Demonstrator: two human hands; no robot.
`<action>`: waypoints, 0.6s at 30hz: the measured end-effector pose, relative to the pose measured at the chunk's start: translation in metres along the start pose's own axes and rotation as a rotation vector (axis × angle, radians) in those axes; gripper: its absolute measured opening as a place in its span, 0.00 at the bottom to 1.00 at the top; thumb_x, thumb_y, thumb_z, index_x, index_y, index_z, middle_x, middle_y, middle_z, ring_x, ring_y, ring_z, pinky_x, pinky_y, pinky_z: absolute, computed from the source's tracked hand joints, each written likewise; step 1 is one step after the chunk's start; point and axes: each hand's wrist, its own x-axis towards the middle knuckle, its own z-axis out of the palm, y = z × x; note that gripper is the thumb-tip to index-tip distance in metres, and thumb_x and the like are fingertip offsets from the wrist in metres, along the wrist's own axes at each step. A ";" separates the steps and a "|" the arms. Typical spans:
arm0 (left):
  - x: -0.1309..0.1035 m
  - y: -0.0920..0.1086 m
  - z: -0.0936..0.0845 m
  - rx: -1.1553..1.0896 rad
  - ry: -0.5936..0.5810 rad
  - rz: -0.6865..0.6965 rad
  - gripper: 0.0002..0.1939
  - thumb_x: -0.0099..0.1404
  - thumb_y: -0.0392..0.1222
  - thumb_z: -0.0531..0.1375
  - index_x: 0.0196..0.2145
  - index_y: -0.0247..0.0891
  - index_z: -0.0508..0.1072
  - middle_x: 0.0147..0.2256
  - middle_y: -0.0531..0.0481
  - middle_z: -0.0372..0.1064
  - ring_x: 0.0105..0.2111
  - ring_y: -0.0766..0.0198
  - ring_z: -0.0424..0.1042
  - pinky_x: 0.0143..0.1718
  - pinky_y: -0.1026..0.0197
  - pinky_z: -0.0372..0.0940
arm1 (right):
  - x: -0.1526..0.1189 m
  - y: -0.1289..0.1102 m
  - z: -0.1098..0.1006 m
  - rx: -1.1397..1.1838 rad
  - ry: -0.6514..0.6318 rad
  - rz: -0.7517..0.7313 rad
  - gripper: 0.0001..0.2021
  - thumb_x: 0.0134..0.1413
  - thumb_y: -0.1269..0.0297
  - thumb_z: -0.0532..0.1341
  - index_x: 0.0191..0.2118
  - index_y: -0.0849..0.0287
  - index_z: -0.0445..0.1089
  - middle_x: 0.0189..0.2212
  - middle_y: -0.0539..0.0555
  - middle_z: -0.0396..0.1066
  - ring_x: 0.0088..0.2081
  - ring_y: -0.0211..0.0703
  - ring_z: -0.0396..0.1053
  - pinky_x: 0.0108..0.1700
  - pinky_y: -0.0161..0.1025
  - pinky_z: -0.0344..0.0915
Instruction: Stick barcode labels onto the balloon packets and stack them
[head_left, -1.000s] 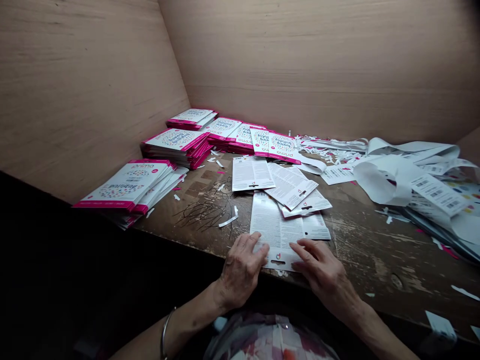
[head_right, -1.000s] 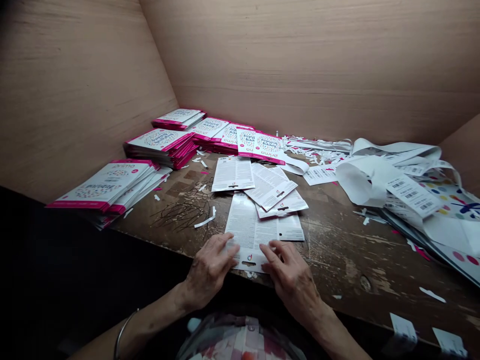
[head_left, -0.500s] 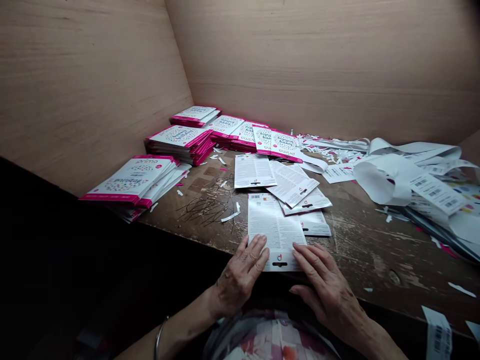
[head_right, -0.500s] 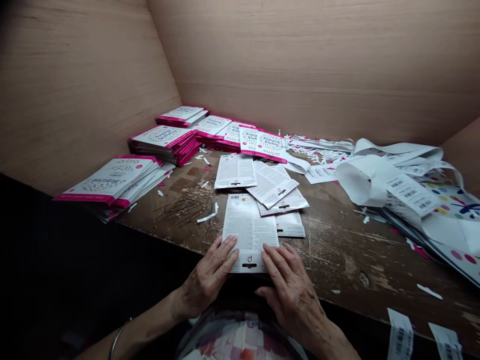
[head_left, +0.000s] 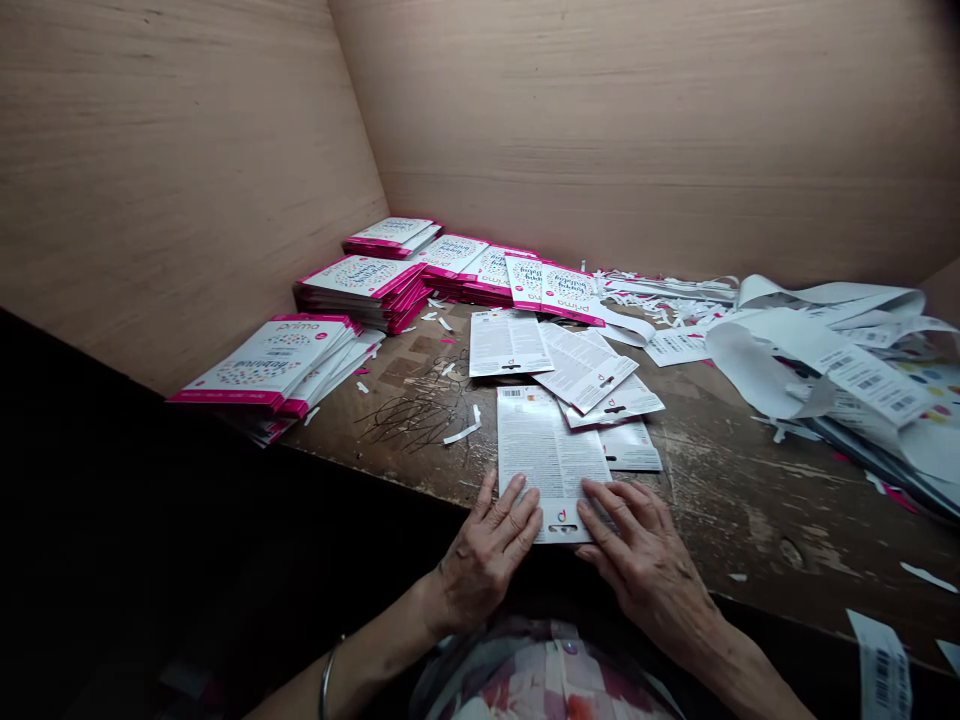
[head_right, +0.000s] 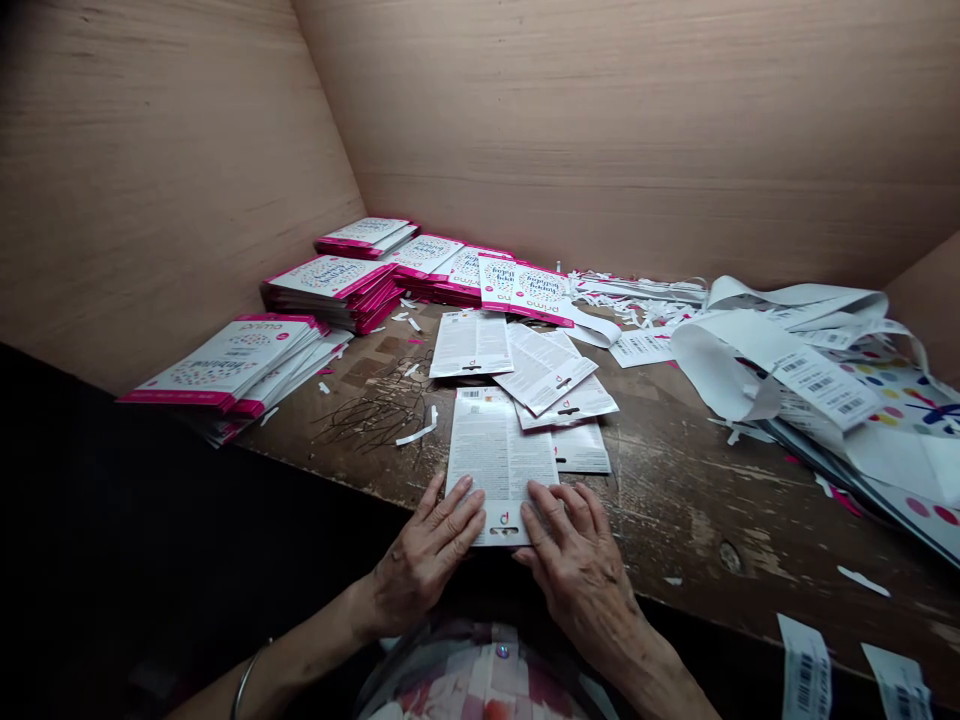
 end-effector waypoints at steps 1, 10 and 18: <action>-0.001 0.000 0.002 0.010 0.005 0.009 0.18 0.64 0.28 0.47 0.50 0.24 0.63 0.52 0.33 0.62 0.58 0.43 0.50 0.50 0.32 0.56 | 0.000 0.000 0.000 -0.026 0.001 -0.024 0.16 0.57 0.61 0.54 0.49 0.61 0.66 0.51 0.60 0.65 0.50 0.55 0.59 0.53 0.58 0.54; -0.005 0.013 0.002 -0.042 0.173 0.078 0.16 0.62 0.28 0.47 0.45 0.23 0.67 0.46 0.33 0.69 0.56 0.43 0.55 0.51 0.33 0.56 | -0.014 -0.016 0.009 -0.058 0.194 -0.091 0.16 0.56 0.76 0.50 0.49 0.67 0.65 0.44 0.61 0.70 0.48 0.50 0.64 0.53 0.54 0.59; 0.019 -0.012 -0.032 -0.304 0.148 0.164 0.18 0.63 0.34 0.50 0.50 0.26 0.63 0.44 0.34 0.71 0.54 0.52 0.60 0.56 0.41 0.51 | -0.007 0.000 -0.024 0.027 0.252 -0.240 0.19 0.51 0.81 0.47 0.47 0.69 0.66 0.41 0.62 0.71 0.48 0.52 0.65 0.51 0.54 0.63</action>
